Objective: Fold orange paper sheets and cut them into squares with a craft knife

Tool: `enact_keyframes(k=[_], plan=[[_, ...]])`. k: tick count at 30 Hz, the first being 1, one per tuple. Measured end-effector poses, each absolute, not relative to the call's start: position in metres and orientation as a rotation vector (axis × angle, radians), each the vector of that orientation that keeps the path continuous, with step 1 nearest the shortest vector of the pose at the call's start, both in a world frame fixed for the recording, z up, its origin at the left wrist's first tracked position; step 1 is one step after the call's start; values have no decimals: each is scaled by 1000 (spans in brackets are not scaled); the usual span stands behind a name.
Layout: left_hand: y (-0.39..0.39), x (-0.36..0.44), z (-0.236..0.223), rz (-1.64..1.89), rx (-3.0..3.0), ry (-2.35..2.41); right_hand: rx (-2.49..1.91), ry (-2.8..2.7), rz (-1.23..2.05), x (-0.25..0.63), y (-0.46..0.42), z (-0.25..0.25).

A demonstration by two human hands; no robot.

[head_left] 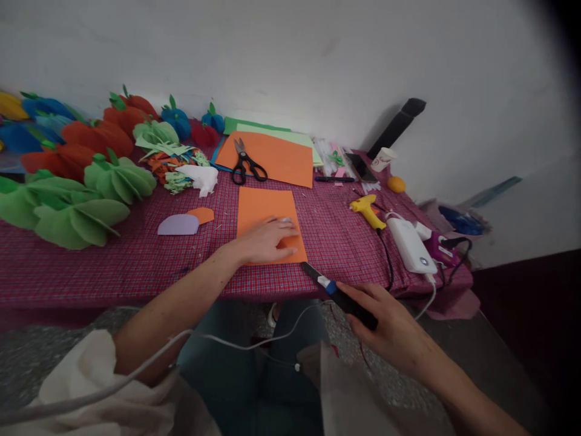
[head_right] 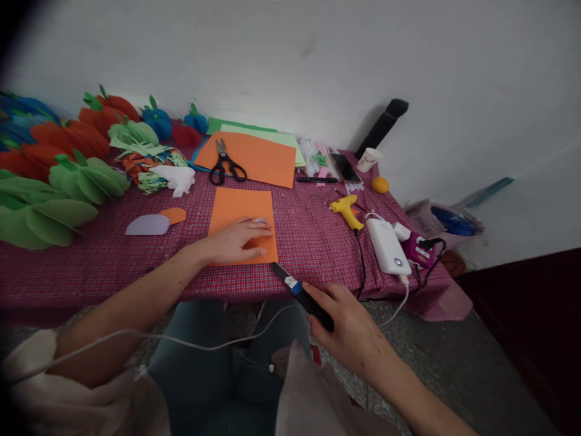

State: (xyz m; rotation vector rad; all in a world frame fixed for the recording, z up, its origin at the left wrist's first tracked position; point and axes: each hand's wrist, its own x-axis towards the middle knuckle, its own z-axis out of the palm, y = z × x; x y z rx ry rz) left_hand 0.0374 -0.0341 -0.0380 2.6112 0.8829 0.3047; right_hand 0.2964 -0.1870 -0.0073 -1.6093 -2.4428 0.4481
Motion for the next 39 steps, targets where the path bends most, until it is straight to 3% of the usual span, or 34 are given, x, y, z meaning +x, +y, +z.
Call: enact_keyframes(k=[20, 39], plan=[[-34, 35, -39, 255, 2652, 830, -1690, -2377, 566, 285, -182, -1], [-38, 39, -46, 252, 2744, 885, -1591, -2446, 318, 269, -173, -19]])
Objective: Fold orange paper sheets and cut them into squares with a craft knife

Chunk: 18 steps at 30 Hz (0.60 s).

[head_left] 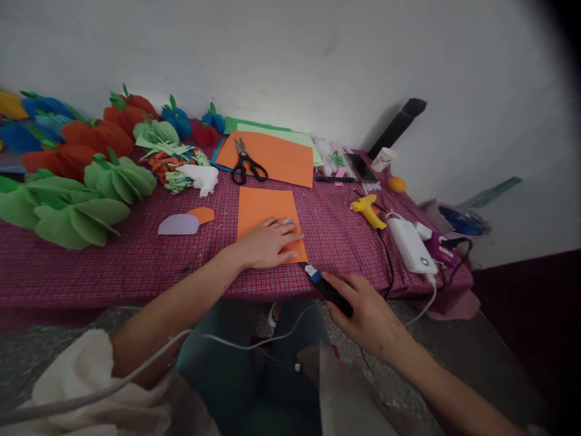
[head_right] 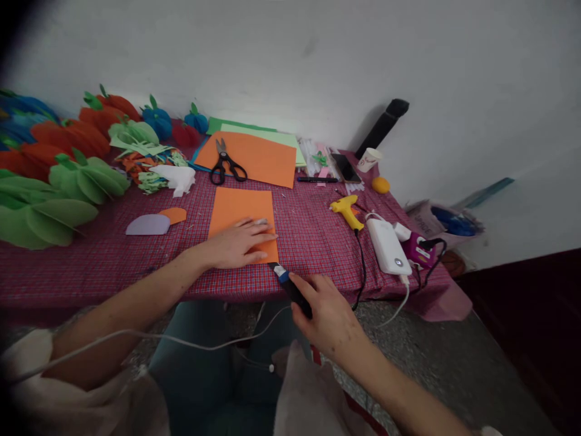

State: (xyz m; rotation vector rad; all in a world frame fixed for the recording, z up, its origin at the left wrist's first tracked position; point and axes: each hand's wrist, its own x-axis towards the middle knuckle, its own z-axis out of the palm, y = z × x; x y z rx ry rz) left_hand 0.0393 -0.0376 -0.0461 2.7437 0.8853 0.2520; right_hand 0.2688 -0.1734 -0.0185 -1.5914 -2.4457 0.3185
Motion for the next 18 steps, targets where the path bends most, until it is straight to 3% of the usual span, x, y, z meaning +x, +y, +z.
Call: enact_keyframes(k=[18], plan=[[-39, 41, -51, 174, 2795, 908, -1536, -2371, 313, 279, -176, -27]])
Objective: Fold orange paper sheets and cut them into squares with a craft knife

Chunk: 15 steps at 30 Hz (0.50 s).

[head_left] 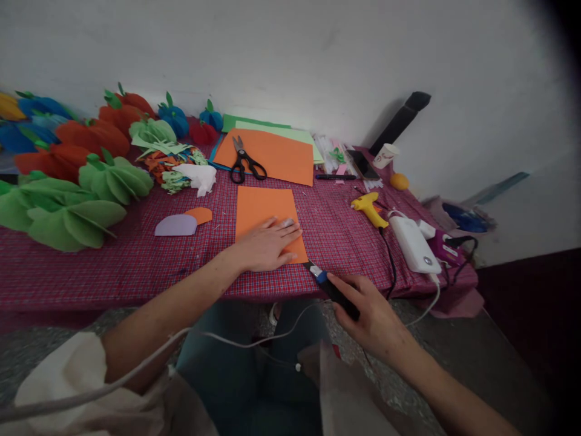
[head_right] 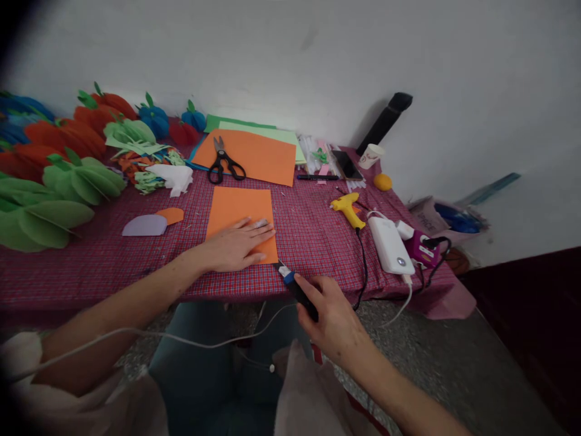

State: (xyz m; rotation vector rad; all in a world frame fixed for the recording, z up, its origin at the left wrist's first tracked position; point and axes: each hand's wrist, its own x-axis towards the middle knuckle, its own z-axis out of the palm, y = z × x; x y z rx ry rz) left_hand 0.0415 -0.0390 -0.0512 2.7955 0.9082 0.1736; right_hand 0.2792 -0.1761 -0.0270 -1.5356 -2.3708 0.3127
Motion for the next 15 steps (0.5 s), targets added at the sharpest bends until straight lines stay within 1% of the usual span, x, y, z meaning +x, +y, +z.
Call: enact_keyframes(k=[15], plan=[[-41, 42, -47, 169, 2776, 919, -1510, -2401, 311, 274, -159, -26]])
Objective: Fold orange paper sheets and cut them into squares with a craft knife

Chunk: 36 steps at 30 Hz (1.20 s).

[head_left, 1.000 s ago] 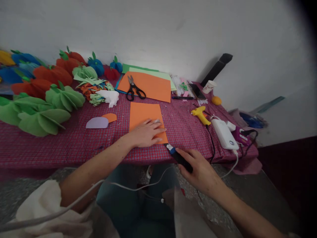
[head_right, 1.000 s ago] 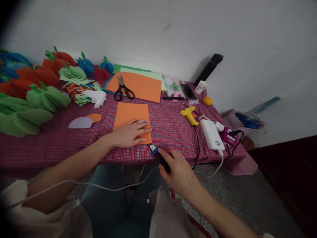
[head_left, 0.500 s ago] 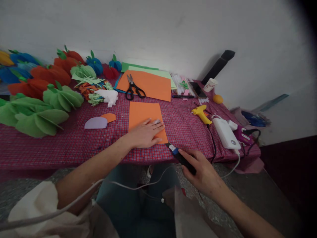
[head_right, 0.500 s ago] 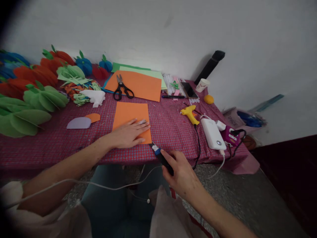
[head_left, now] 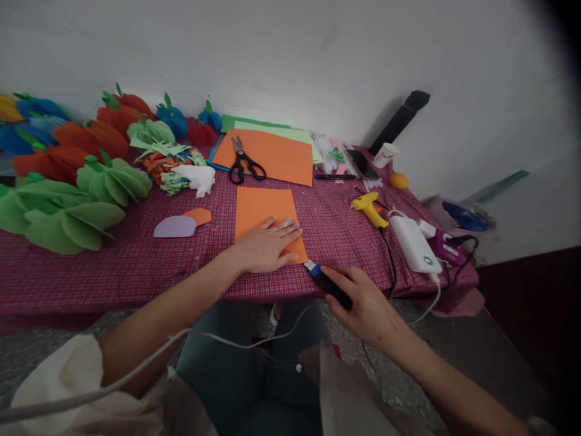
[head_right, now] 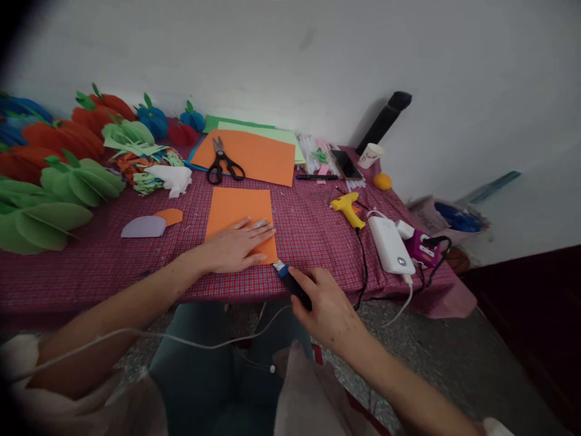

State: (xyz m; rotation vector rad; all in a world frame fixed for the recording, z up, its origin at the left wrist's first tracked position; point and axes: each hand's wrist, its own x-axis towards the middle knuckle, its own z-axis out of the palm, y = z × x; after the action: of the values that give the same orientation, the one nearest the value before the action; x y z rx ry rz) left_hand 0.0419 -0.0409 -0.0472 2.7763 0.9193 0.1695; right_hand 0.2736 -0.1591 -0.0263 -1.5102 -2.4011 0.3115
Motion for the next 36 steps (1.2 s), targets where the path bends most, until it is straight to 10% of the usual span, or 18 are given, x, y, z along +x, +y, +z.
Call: enact_keyframes(k=[36], plan=[[-41, 42, -49, 149, 2830, 931, -1501, -2404, 352, 289, -154, -27]])
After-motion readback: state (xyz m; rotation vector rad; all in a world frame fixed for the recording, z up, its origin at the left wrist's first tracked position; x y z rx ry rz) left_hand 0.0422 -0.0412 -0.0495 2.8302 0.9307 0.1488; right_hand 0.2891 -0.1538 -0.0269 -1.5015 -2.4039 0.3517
